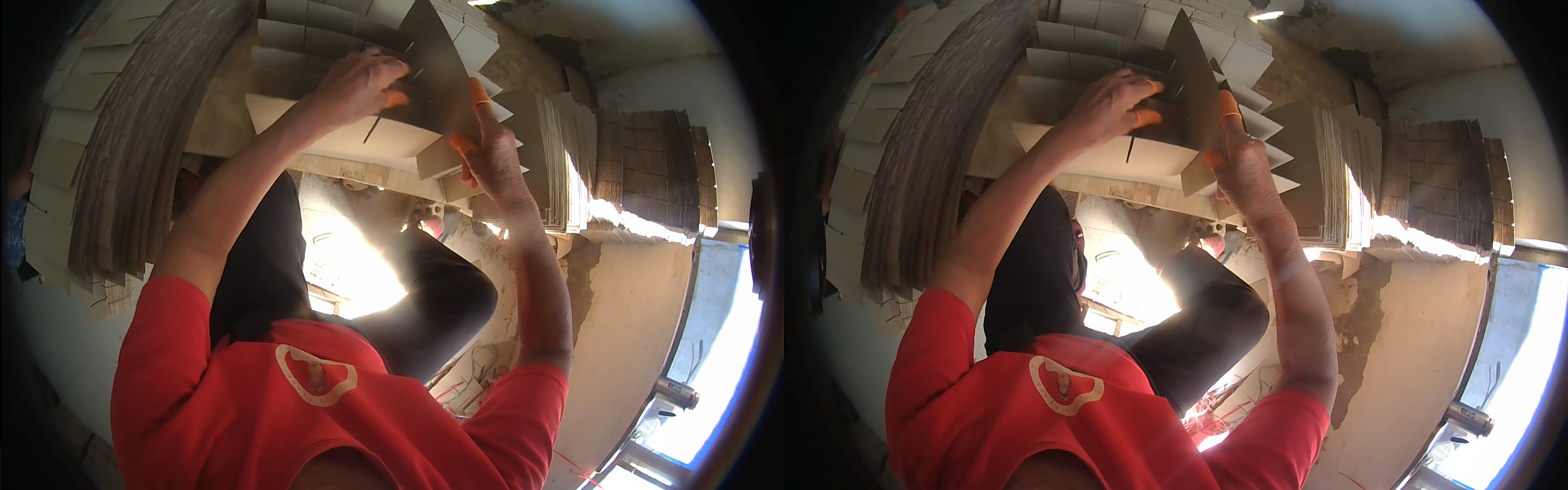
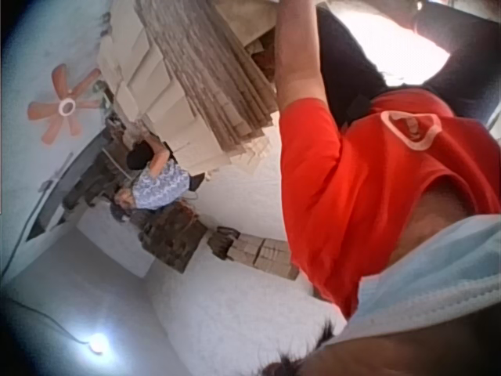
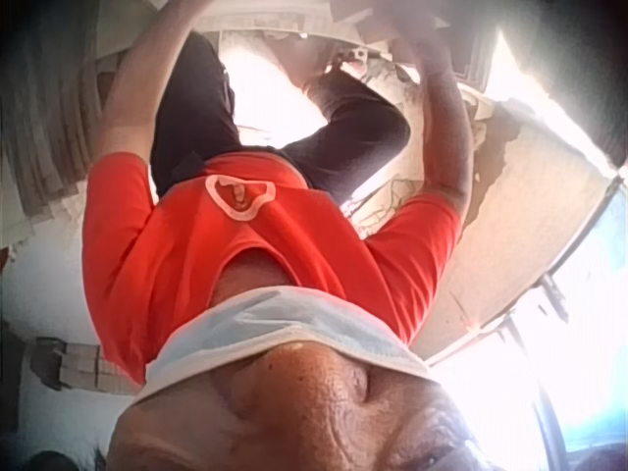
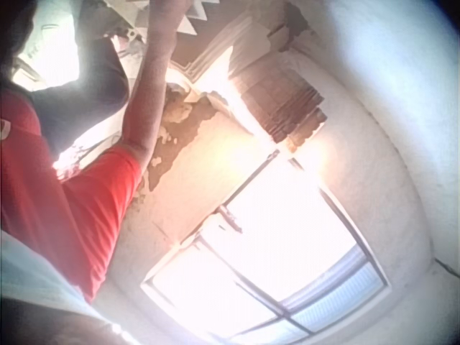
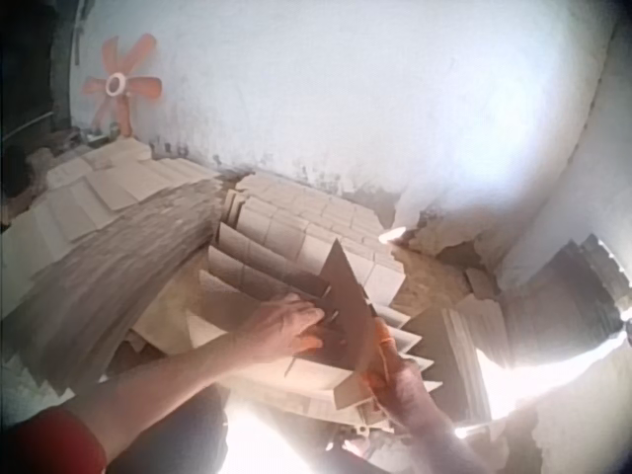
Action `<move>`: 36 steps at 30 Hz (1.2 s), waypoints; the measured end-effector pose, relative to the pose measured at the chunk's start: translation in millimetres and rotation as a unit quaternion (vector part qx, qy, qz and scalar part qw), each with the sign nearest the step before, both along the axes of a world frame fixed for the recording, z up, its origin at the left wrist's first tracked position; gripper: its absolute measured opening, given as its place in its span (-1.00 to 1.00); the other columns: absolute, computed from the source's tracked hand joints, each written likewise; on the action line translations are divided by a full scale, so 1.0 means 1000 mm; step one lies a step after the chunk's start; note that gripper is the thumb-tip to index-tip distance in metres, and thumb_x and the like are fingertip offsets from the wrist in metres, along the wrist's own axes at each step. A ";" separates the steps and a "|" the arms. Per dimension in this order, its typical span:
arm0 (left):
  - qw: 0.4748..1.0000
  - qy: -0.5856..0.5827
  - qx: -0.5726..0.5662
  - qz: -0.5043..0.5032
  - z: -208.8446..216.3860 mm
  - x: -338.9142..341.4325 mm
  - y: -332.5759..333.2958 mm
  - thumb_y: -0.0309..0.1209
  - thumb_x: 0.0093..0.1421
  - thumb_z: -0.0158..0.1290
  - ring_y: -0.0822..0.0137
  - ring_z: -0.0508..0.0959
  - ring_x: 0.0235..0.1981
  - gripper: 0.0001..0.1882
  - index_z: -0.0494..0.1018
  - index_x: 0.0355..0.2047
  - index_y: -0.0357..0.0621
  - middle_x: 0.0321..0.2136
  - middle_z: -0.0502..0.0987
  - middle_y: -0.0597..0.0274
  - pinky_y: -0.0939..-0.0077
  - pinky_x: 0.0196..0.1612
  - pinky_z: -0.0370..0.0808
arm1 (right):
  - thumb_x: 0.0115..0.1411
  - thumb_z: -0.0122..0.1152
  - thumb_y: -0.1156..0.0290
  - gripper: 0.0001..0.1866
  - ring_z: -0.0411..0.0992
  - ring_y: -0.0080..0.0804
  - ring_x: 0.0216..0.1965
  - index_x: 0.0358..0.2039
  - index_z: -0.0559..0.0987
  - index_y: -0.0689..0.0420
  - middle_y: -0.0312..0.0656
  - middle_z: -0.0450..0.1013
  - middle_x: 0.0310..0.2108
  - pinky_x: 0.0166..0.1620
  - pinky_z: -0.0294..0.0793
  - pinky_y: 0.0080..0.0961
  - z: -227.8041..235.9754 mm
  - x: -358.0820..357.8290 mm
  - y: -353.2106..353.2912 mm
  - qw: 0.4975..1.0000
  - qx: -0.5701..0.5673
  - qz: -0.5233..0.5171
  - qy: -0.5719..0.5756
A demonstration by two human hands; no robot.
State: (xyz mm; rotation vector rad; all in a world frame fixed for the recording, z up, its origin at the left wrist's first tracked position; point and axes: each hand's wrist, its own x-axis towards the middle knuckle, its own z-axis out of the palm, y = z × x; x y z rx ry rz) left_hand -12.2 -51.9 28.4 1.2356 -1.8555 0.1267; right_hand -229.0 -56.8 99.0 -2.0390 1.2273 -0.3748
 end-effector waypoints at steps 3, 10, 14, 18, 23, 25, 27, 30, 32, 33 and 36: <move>0.992 -0.059 0.099 -0.044 0.008 -0.016 0.018 -0.50 -0.03 0.12 -0.01 0.55 -0.48 -0.92 0.45 -0.54 -0.24 -0.60 0.52 0.01 0.17 -0.37 0.45 | 0.08 0.19 0.54 -0.17 0.32 -0.59 -0.78 0.31 0.01 -0.07 -0.25 0.43 -0.63 -0.72 0.30 -0.62 0.001 -0.005 -0.001 1.000 -0.006 0.004 -0.017; 0.961 -0.061 0.262 -0.062 -0.012 -0.018 0.019 -0.48 -0.02 0.10 -0.01 0.54 -0.50 -0.91 0.46 -0.53 -0.25 -0.58 0.53 0.00 0.15 -0.40 0.46 | -0.02 0.42 0.20 -0.44 0.46 -0.59 -0.60 -0.07 0.46 0.21 -0.20 0.50 -0.62 -0.54 0.42 -0.63 -0.048 -0.021 0.032 0.968 -0.053 -0.179 -0.169; 0.965 -0.057 0.252 -0.050 -0.018 -0.022 0.018 -0.49 -0.02 0.09 -0.01 0.54 -0.50 -0.92 0.45 -0.53 -0.25 -0.59 0.52 -0.02 0.16 -0.42 0.45 | -0.09 0.44 0.22 -0.64 0.50 -0.42 -0.53 -0.37 0.58 0.21 -0.16 0.51 -0.58 -0.43 0.45 -0.52 -0.093 -0.020 0.033 0.982 -0.120 -0.129 -0.064; 0.963 -0.056 0.258 -0.046 -0.010 -0.023 0.018 -0.49 -0.03 0.09 -0.01 0.54 -0.51 -0.93 0.45 -0.53 -0.24 -0.59 0.51 -0.02 0.16 -0.42 0.45 | -0.14 0.37 0.36 -0.76 0.51 -0.24 -0.45 -0.44 0.59 0.18 -0.11 0.52 -0.53 -0.32 0.45 -0.40 -0.116 -0.022 0.015 0.990 -0.066 -0.116 -0.054; 0.965 -0.055 0.251 -0.056 -0.018 -0.021 0.018 -0.52 -0.04 0.08 -0.01 0.53 -0.52 -0.95 0.45 -0.56 -0.23 -0.61 0.50 -0.01 0.17 -0.44 0.44 | -0.32 0.26 0.60 -0.78 0.41 -0.48 -0.47 -0.54 0.51 0.20 -0.26 0.45 -0.58 -0.37 0.38 -0.49 -0.107 -0.021 0.004 0.995 -0.030 -0.064 -0.072; 0.968 -0.053 0.236 -0.060 -0.021 -0.020 0.018 -0.55 -0.05 0.07 -0.01 0.53 -0.52 -0.98 0.44 -0.57 -0.23 -0.61 0.49 -0.01 0.17 -0.44 0.44 | -0.35 0.27 0.59 -0.75 0.42 -0.42 -0.45 -0.53 0.49 0.20 -0.24 0.45 -0.54 -0.37 0.39 -0.47 -0.105 -0.022 0.003 0.996 -0.038 -0.033 -0.076; 0.970 -0.051 0.226 -0.068 -0.019 -0.021 0.018 -0.59 -0.08 0.05 -0.01 0.53 -0.52 -0.98 0.44 -0.58 -0.23 -0.62 0.49 -0.01 0.16 -0.45 0.44 | -0.36 0.28 0.57 -0.71 0.43 -0.36 -0.42 -0.50 0.49 0.21 -0.21 0.45 -0.51 -0.34 0.39 -0.44 -0.095 -0.022 0.005 0.998 -0.036 -0.042 -0.032; 0.972 -0.049 0.218 -0.073 -0.017 -0.022 0.018 -0.62 -0.11 0.03 -0.01 0.53 -0.52 -0.95 0.44 -0.59 -0.23 -0.62 0.49 -0.01 0.16 -0.46 0.43 | -0.29 0.24 0.42 -0.69 0.47 -0.19 -0.35 -0.42 0.52 0.15 -0.12 0.49 -0.45 -0.28 0.42 -0.35 -0.084 -0.020 0.004 0.997 -0.049 -0.050 0.044; 0.973 -0.052 0.213 -0.074 -0.018 -0.020 0.018 -0.62 -0.11 0.04 -0.01 0.53 -0.52 -0.95 0.44 -0.58 -0.23 -0.62 0.49 -0.01 0.16 -0.46 0.43 | -0.25 0.22 0.35 -0.67 0.49 -0.12 -0.30 -0.38 0.54 0.13 -0.08 0.51 -0.41 -0.24 0.43 -0.32 -0.074 -0.018 0.002 0.996 -0.032 -0.051 0.058; 0.973 -0.055 0.211 -0.073 -0.020 -0.019 0.018 -0.61 -0.10 0.05 -0.01 0.53 -0.52 -0.96 0.44 -0.58 -0.24 -0.62 0.49 -0.01 0.16 -0.46 0.43 | -0.26 0.22 0.35 -0.67 0.49 -0.11 -0.28 -0.37 0.54 0.13 -0.08 0.52 -0.40 -0.24 0.43 -0.32 -0.064 -0.016 0.000 0.998 -0.008 -0.051 0.046; 0.974 -0.034 0.208 -0.078 -0.020 -0.021 0.020 -0.60 -0.09 0.04 -0.03 0.52 -0.57 -0.96 0.41 -0.62 -0.25 -0.66 0.46 -0.03 0.14 -0.49 0.43 | -0.24 0.24 0.33 -0.66 0.48 -0.13 -0.23 -0.36 0.54 0.14 -0.07 0.52 -0.35 -0.20 0.42 -0.32 -0.070 -0.019 -0.001 0.997 0.020 -0.058 0.049</move>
